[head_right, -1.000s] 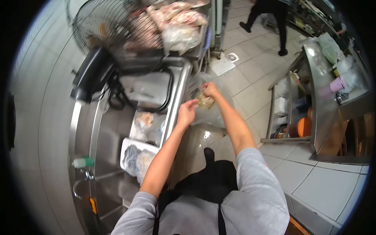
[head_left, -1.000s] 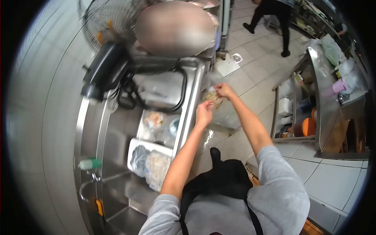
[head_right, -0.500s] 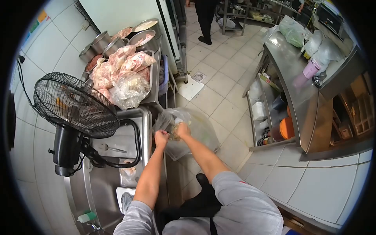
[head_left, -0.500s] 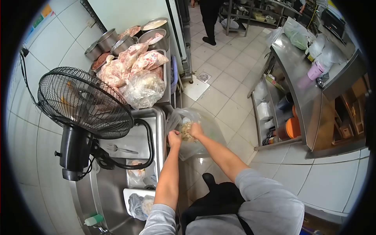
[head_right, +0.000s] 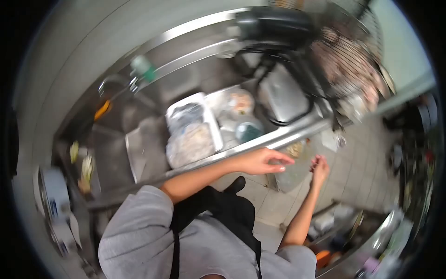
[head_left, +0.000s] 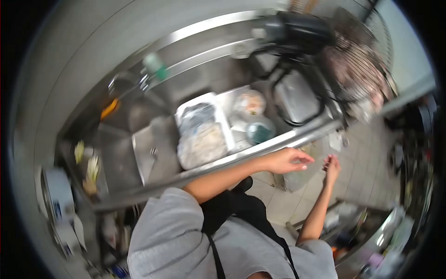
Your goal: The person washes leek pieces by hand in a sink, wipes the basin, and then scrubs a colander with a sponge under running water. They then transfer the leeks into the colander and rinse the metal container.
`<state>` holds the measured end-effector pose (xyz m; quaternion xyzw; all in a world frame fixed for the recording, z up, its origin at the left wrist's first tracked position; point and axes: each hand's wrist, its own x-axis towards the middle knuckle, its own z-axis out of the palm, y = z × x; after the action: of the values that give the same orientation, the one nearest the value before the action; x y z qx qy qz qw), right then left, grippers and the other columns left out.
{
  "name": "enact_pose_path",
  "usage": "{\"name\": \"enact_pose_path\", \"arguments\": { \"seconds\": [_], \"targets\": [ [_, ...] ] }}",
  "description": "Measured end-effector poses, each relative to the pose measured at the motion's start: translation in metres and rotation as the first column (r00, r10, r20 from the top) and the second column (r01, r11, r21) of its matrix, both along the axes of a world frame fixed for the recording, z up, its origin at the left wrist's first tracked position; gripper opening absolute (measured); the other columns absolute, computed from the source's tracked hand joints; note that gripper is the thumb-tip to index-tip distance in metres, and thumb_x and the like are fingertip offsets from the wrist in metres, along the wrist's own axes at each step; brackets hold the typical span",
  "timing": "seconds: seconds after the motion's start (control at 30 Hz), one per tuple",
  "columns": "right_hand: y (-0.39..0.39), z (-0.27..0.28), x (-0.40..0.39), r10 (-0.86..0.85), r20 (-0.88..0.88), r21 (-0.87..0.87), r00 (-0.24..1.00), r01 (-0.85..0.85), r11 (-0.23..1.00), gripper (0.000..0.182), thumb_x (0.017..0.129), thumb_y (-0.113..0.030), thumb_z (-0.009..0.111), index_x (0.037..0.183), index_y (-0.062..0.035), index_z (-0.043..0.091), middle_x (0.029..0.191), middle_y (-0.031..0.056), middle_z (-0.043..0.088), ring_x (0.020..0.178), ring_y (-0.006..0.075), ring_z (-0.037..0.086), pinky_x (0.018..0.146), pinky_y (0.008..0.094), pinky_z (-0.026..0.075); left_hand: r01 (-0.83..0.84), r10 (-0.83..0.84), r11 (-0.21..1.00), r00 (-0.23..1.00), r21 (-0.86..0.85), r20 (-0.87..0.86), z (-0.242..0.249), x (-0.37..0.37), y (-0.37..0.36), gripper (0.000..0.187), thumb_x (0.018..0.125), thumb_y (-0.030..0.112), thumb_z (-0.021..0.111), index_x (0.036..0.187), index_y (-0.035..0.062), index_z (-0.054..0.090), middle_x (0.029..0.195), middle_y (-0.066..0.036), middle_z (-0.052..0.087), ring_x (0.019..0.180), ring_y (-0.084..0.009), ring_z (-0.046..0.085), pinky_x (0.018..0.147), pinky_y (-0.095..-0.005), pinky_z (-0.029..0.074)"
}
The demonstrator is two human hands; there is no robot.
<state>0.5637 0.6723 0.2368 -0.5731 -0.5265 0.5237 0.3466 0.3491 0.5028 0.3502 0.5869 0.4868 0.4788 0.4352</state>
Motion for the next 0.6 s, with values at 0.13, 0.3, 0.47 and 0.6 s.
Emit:
{"name": "enact_pose_path", "arguments": {
  "seconds": [0.13, 0.3, 0.47, 0.6],
  "targets": [
    [-0.091, 0.098, -0.109, 0.413, -0.075, 0.201, 0.908, -0.392, 0.898, 0.028, 0.085, -0.028, 0.043, 0.08, -0.0021, 0.056, 0.058, -0.0008, 0.049, 0.045, 0.0042, 0.04, 0.039, 0.0173, 0.03, -0.186, 0.208, 0.976, 0.953, -0.117, 0.221, 0.009, -0.094, -0.162, 0.028, 0.082, 0.011, 0.049, 0.108, 0.0013, 0.048, 0.098, -0.009, 0.057, 0.089, -0.012, 0.053, 0.078, -0.0256, 0.041],
    [-0.239, 0.134, -0.31, 0.886, 0.105, 0.236, 0.452, -0.877, 0.42, 0.028, 0.085, -0.024, 0.043, 0.075, -0.0019, 0.057, 0.055, -0.0021, 0.046, 0.048, 0.004, 0.038, 0.042, 0.0188, 0.03, -0.694, 0.734, 0.654, 0.678, -0.301, 0.029, -0.03, -0.167, -0.348, 0.031, 0.083, 0.013, 0.048, 0.111, 0.0006, 0.046, 0.102, -0.01, 0.054, 0.096, -0.014, 0.05, 0.082, -0.0259, 0.039],
    [-0.341, 0.075, -0.518, 0.71, 0.607, 0.576, 0.356, -0.813, -0.084, 0.023, 0.08, -0.02, 0.048, 0.076, 0.0006, 0.057, 0.071, 0.0183, 0.056, 0.07, 0.0356, 0.053, 0.061, 0.0388, 0.042, -0.768, 0.838, 0.498, 0.546, -0.403, -0.004, -0.073, -0.192, -0.493, 0.034, 0.083, 0.018, 0.049, 0.113, 0.0014, 0.045, 0.103, -0.009, 0.052, 0.097, -0.0145, 0.048, 0.083, -0.0254, 0.038],
    [-0.393, 0.032, -0.622, 0.528, 0.792, 0.374, 0.307, -0.927, -0.021, 0.023, 0.072, -0.027, 0.057, 0.082, -0.006, 0.059, 0.078, 0.0166, 0.058, 0.074, 0.0341, 0.055, 0.065, 0.0409, 0.044, -0.814, 0.905, 0.398, 0.424, -0.424, 0.034, -0.091, -0.198, -0.574, 0.034, 0.083, 0.018, 0.049, 0.112, 0.0007, 0.045, 0.103, -0.009, 0.053, 0.097, -0.0132, 0.048, 0.083, -0.0247, 0.038]
  ]
}}
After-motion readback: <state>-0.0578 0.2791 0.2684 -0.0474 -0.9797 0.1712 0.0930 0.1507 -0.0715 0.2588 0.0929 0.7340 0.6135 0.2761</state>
